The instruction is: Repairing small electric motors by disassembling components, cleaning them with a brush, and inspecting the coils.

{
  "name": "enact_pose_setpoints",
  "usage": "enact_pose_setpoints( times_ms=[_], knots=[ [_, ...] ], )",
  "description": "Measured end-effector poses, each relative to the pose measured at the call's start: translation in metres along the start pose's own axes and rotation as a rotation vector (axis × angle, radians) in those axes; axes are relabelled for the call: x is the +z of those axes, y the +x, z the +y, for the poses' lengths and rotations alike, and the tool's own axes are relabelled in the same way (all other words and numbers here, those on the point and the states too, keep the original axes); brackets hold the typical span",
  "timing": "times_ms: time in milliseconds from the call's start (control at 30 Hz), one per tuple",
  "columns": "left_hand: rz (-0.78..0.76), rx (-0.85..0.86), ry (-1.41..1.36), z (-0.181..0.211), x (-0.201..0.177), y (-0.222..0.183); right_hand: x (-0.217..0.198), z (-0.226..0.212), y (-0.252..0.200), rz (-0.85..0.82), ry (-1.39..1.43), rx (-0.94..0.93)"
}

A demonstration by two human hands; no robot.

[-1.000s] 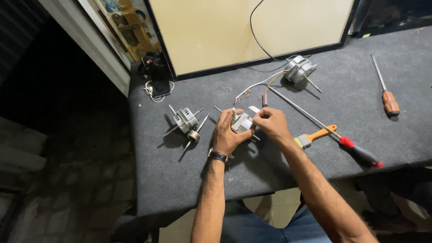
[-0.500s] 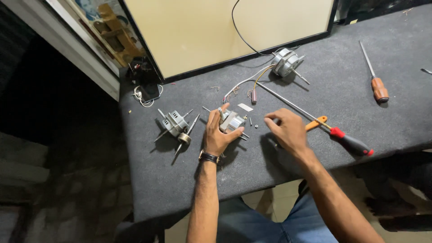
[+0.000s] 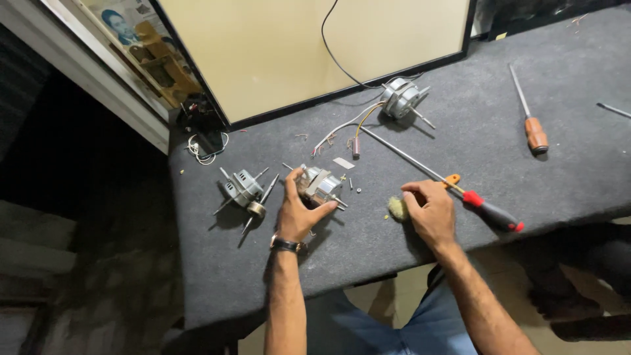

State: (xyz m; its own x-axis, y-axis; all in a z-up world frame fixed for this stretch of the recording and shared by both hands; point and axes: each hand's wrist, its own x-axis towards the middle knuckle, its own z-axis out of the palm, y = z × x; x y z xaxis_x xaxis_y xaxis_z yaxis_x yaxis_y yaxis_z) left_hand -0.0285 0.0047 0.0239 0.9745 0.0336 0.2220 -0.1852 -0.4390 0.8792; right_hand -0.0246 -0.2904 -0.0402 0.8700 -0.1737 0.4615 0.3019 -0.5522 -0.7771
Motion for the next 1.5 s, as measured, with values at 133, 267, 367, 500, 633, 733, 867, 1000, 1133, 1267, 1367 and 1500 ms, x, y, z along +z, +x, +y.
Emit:
enact_pose_setpoints(
  times_ms=[133,267,367,500,633,733,867,1000,1133,1267,1367,1500],
  knots=[
    [0.031,0.041,0.012,-0.001,0.000,0.003,-0.004,-0.001,0.000,-0.003,0.020,-0.010],
    [0.128,0.126,-0.024,0.003,-0.006,0.008,-0.001,-0.005,0.003,-0.011,0.025,-0.011],
    [0.185,0.172,-0.053,0.012,-0.012,0.010,-0.008,-0.012,0.003,-0.009,0.038,0.004],
    [0.206,0.225,0.208,0.012,-0.027,0.016,-0.006,-0.009,0.004,-0.011,0.051,0.012],
    [0.097,0.325,0.321,-0.006,-0.017,0.026,-0.006,-0.007,0.003,-0.008,0.063,0.041],
    [0.116,0.421,0.336,-0.007,-0.006,0.028,-0.005,-0.005,0.003,-0.025,0.045,0.023],
    [0.231,0.280,0.075,-0.018,0.002,0.004,-0.011,-0.006,-0.001,-0.016,0.095,0.016],
    [0.269,0.234,-0.145,-0.041,-0.003,-0.003,-0.005,-0.001,0.000,0.054,0.133,0.007],
    [0.222,0.237,-0.070,-0.042,-0.007,0.001,-0.038,-0.011,-0.009,0.255,0.167,-0.109],
    [0.271,0.237,0.022,-0.049,-0.001,0.000,-0.083,0.014,-0.034,0.371,-0.394,-0.233],
    [0.321,0.189,-0.013,-0.048,0.001,0.000,-0.093,0.024,-0.046,0.216,-0.687,-0.102],
    [0.395,0.106,-0.048,-0.042,0.005,-0.003,-0.100,0.038,-0.046,0.159,-0.736,-0.060]
  ],
)
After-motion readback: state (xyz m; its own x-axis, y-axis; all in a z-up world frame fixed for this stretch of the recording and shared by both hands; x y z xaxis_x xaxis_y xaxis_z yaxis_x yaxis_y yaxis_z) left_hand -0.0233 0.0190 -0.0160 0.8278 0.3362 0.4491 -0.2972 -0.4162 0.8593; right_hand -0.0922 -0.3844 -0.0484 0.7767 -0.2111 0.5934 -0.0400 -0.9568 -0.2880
